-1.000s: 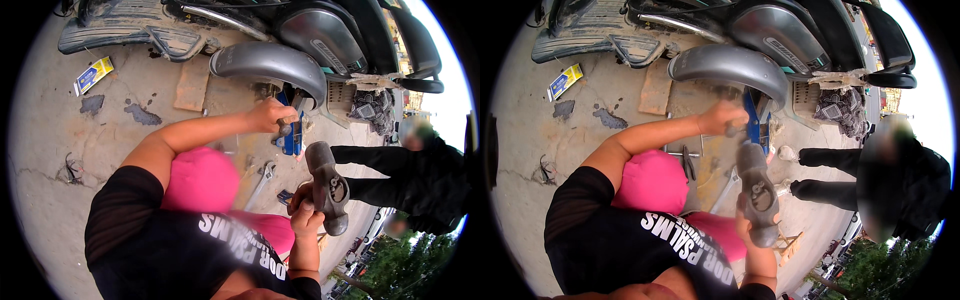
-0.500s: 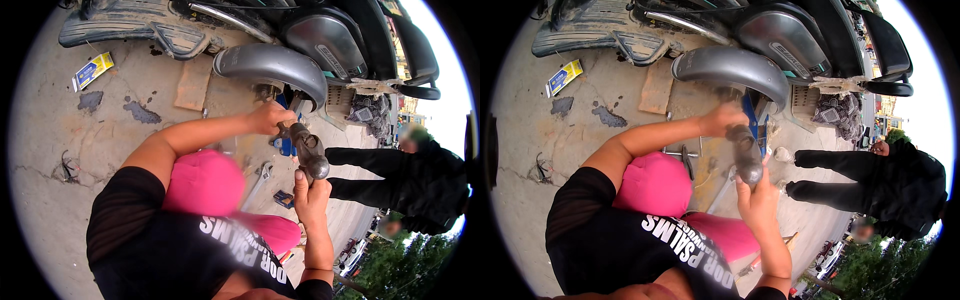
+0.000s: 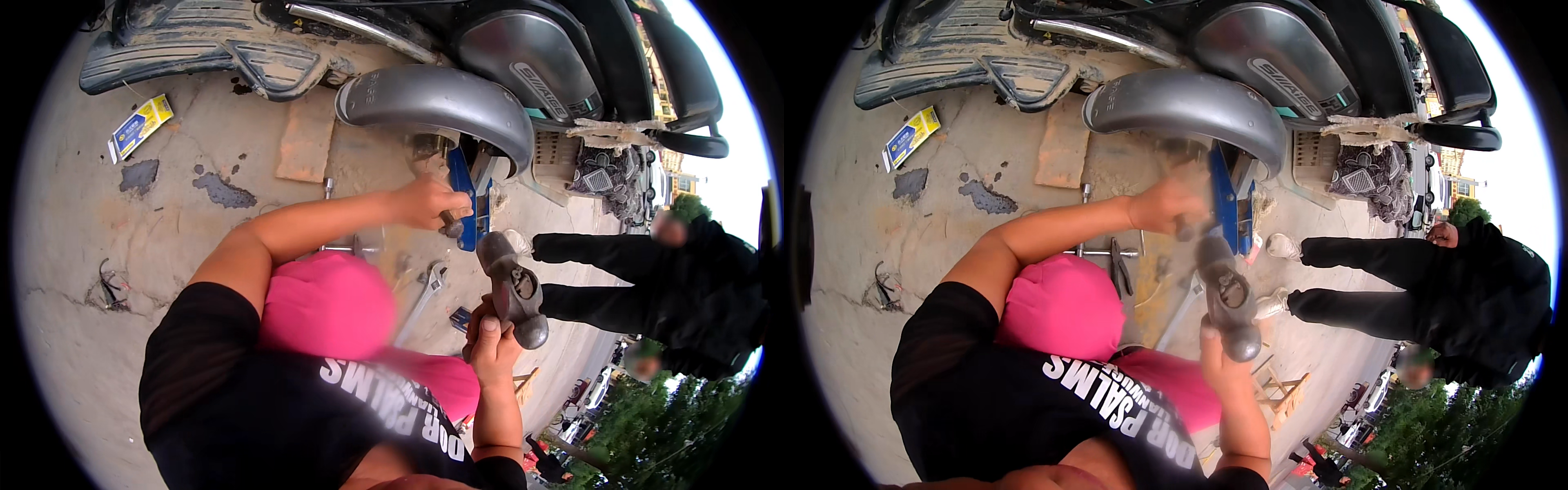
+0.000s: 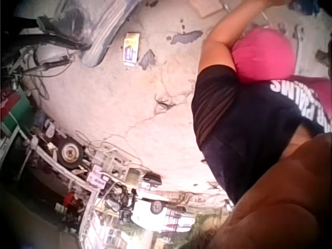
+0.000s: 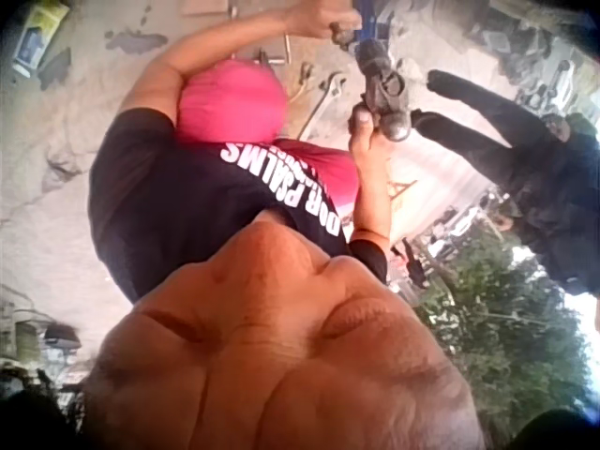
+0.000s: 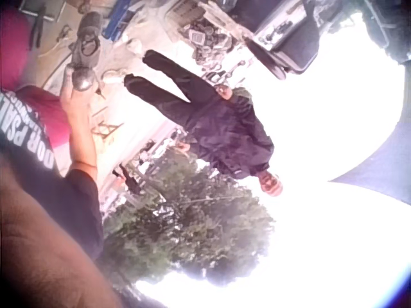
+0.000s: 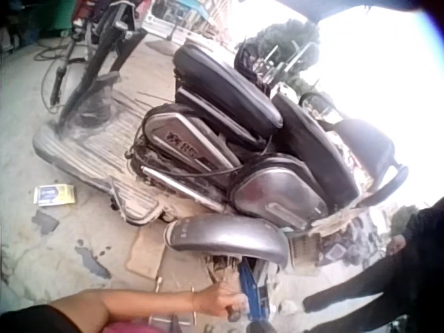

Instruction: The person removes the front wheel of a motorcycle using a hammer and wrench. They then use a hammer and chisel to work on the brake assembly and axle area. Finally, they use a wrench to tighten bolts on the motorcycle's front fork.

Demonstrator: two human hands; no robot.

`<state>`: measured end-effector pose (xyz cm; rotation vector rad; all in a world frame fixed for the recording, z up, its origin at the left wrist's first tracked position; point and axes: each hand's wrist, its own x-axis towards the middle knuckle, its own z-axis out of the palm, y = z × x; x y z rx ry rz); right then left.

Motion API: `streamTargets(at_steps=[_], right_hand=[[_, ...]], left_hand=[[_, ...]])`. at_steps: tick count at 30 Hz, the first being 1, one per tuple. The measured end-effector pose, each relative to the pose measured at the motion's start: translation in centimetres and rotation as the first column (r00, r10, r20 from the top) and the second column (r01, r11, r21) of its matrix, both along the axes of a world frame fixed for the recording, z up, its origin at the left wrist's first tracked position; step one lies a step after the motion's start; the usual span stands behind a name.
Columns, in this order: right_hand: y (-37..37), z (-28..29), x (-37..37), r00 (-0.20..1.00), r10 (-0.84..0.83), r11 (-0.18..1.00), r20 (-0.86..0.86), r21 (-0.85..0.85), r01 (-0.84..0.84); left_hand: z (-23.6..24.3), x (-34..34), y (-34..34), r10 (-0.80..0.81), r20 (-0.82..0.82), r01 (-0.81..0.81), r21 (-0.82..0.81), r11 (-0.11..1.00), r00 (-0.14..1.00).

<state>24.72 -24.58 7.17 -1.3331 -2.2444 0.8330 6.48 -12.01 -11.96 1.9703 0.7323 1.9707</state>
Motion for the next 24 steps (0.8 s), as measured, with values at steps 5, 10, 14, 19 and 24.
streamTargets(at_steps=[5, 10, 14, 19, 24], right_hand=[[-0.3, -3.2, 0.8, 0.914, -0.346, 0.929, -0.213, -0.213, 0.302], [-0.8, -3.1, 3.6, 0.876, -0.402, 0.912, -0.267, -0.198, 0.359], [-0.4, -3.5, 4.5, 0.873, -0.395, 0.915, -0.285, -0.201, 0.349], [-0.1, -3.4, 4.9, 0.853, -0.412, 0.905, -0.320, -0.249, 0.344], [0.1, -3.4, 5.5, 0.841, -0.435, 0.897, -0.322, -0.231, 0.376]], left_hand=[[2.1, 0.7, 0.7, -0.032, -0.080, 0.032, -0.008, 0.999, 0.996], [3.4, 2.4, 1.1, -0.067, -0.187, 0.058, -0.053, 0.997, 0.980], [3.9, 3.3, 1.6, -0.029, -0.165, 0.020, -0.054, 0.998, 0.986], [4.9, 3.9, 1.7, -0.052, -0.200, 0.040, -0.067, 0.997, 0.978], [5.5, 4.6, 2.5, -0.020, -0.245, 0.001, -0.078, 0.997, 0.969]])
